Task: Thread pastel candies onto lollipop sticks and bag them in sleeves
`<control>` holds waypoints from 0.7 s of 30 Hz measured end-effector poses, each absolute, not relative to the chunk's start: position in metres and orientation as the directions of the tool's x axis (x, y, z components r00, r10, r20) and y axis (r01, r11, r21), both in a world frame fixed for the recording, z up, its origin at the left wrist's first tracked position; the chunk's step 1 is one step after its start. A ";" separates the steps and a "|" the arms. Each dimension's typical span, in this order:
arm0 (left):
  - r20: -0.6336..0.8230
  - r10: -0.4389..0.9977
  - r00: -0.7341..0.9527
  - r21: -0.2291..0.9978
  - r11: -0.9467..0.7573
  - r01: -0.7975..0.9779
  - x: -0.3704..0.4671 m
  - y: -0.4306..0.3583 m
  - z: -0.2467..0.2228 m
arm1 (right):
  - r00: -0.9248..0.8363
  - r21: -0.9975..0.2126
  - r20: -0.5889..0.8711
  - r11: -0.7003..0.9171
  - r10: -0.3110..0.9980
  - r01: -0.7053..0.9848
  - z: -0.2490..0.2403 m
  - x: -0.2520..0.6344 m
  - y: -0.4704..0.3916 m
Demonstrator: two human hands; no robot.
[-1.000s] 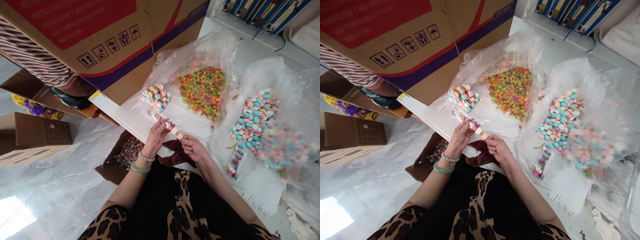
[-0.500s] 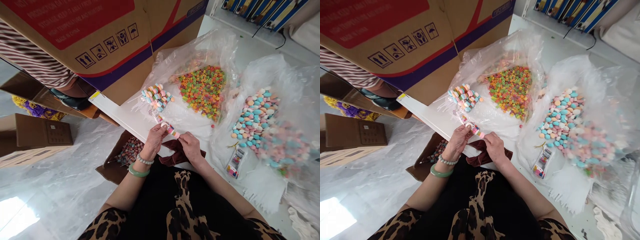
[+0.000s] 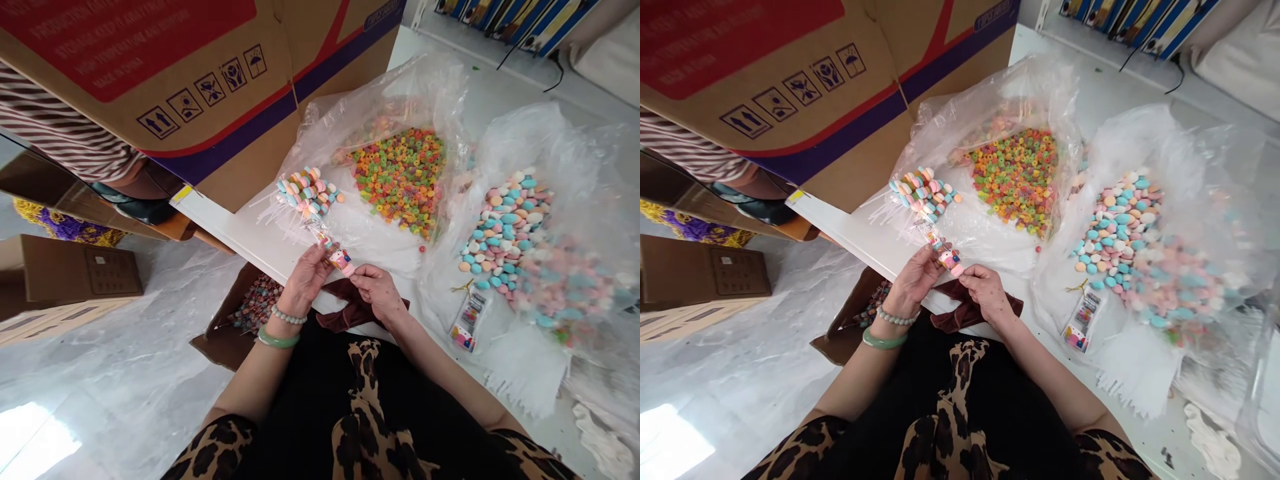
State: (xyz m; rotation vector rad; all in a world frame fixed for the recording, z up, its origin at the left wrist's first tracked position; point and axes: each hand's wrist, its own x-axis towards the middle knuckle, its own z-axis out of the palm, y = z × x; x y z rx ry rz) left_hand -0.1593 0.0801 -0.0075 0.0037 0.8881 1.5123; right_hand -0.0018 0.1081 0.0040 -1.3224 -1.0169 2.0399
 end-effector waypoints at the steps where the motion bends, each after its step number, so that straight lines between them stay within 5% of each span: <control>1: -0.492 0.845 -0.208 0.516 0.090 -0.852 -0.164 0.082 -0.007 | -0.400 -0.818 -0.532 -0.576 0.746 0.014 0.003 -0.001 0.108; 8: -0.451 0.836 -0.313 0.555 -0.011 -0.831 -0.149 0.081 -0.002 | -0.286 -0.927 -0.362 -0.310 0.887 0.211 -0.001 0.002 0.114; 15: -0.453 0.858 -0.243 0.522 0.034 -0.852 -0.137 0.076 -0.001 | -0.438 -0.741 -0.585 -0.669 0.683 -0.053 0.004 0.000 0.113; 21: -0.472 0.871 -0.135 0.540 0.165 -0.825 -0.133 0.072 -0.006 | -0.527 -0.663 -0.625 -0.748 0.576 -0.032 0.009 0.006 0.116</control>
